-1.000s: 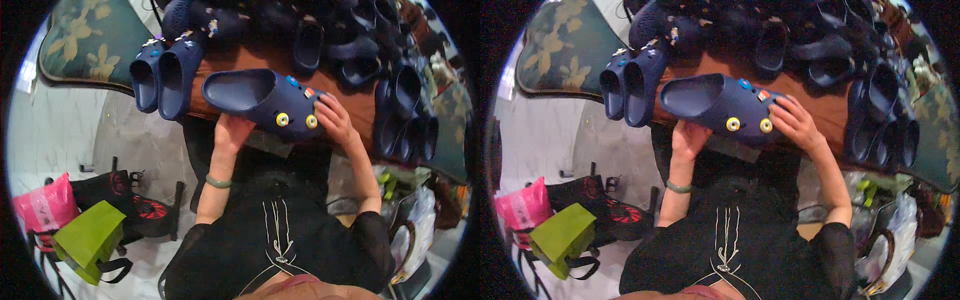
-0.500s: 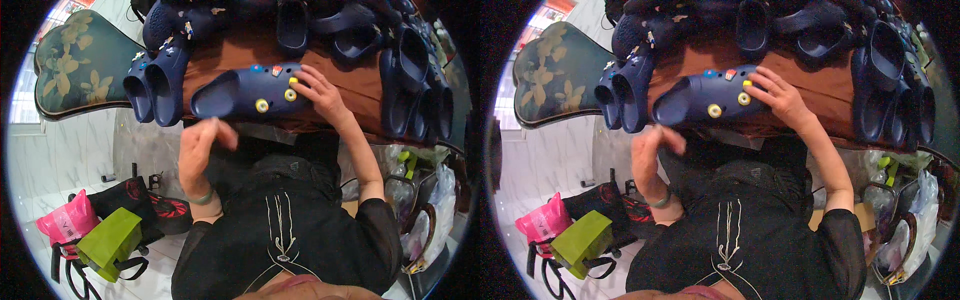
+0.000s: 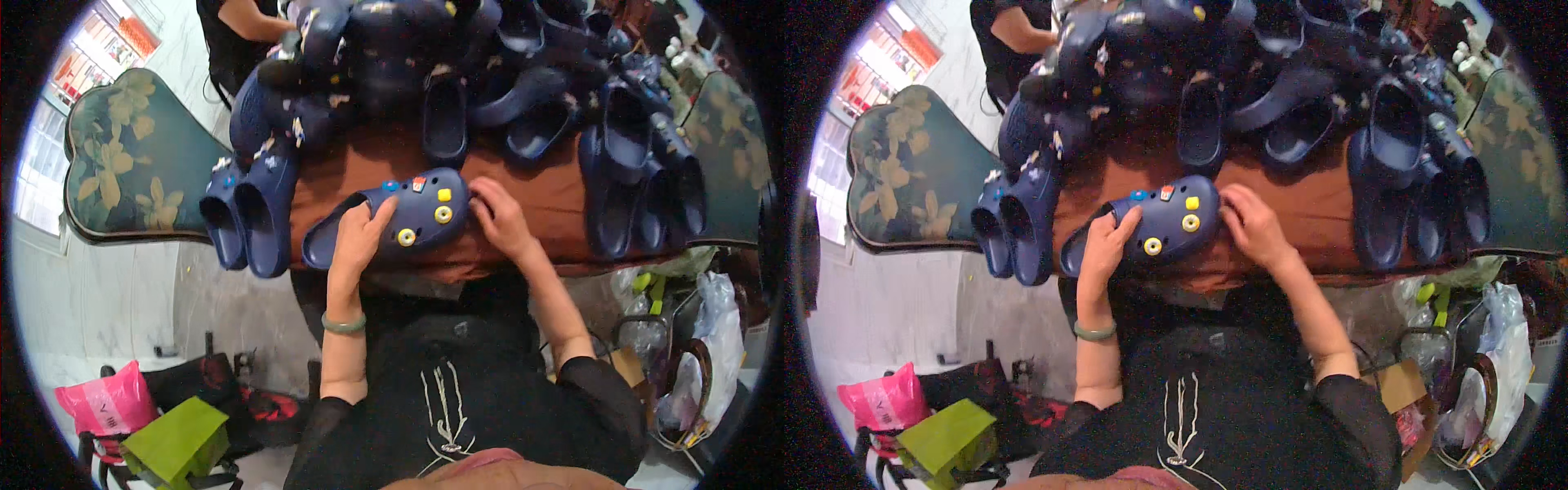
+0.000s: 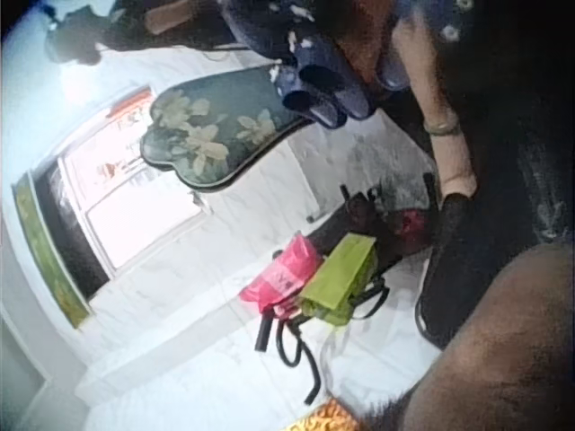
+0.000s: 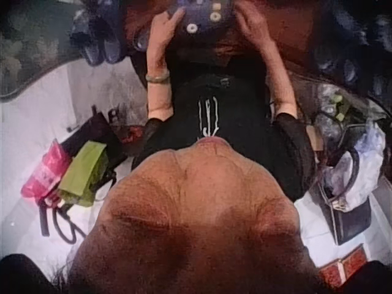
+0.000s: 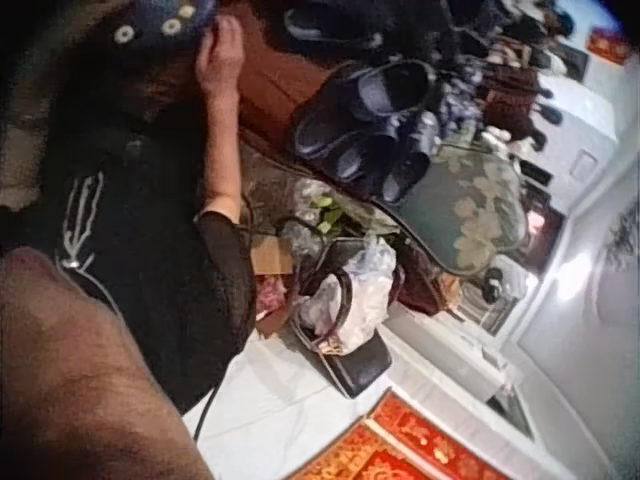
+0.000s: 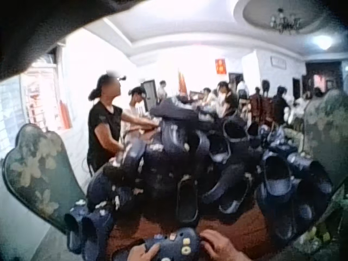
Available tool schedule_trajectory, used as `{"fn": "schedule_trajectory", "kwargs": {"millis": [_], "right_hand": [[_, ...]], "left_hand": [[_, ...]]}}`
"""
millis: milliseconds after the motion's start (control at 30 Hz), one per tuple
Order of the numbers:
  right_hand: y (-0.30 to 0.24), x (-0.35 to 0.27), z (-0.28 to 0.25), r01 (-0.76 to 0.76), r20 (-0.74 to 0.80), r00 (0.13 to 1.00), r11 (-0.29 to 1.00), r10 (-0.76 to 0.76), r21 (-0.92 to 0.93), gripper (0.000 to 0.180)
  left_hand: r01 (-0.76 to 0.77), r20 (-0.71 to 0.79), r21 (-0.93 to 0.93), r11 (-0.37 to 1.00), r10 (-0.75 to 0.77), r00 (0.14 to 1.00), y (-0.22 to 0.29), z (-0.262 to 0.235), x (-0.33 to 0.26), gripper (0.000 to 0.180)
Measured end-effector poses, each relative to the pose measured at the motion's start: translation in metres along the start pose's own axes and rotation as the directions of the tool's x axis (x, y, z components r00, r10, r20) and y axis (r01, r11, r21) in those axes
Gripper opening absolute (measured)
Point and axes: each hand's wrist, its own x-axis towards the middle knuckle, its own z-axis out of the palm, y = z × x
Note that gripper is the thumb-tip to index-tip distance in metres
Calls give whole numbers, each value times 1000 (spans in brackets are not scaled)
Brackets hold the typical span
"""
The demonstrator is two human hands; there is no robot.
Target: The person is attaching decorative charms to the holes of blue foam clogs (crocs style).
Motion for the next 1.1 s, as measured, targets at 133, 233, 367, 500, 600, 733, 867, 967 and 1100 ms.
{"fn": "schedule_trajectory", "kwargs": {"millis": [133,233,367,500,600,733,867,967,1100], "right_hand": [[-19,2,-5,-112,21,994,992,111,53,46],[-17,1,-5,-134,45,990,989,137,-64,54],[-24,5,-4,-151,91,983,986,156,-64,51],[-20,6,-7,-164,69,983,984,168,-69,51],[-15,2,-16,-172,47,983,977,179,-126,51],[-18,10,1,-147,90,983,983,157,-110,51],[-18,7,2,-200,91,973,971,213,-134,47],[-28,9,4,-178,87,978,975,190,-130,45],[-18,-2,-6,-210,110,966,961,232,-177,45]], "left_hand": [[50,-15,308,950,-48,999,29,-3,8,40],[-235,-352,402,885,386,852,54,-16,-5,24],[-668,-501,-514,538,444,743,127,-35,-76,5],[-614,-289,-789,19,870,399,136,-53,-98,18],[-401,-86,-916,31,959,270,125,-46,-98,46],[-574,-431,-812,-111,776,460,123,-34,-118,31],[-789,-649,-615,11,561,514,132,-23,-140,18],[-901,-783,-421,109,459,421,146,-46,-157,8],[-969,-890,-213,128,385,246,126,-38,-157,9]]}}
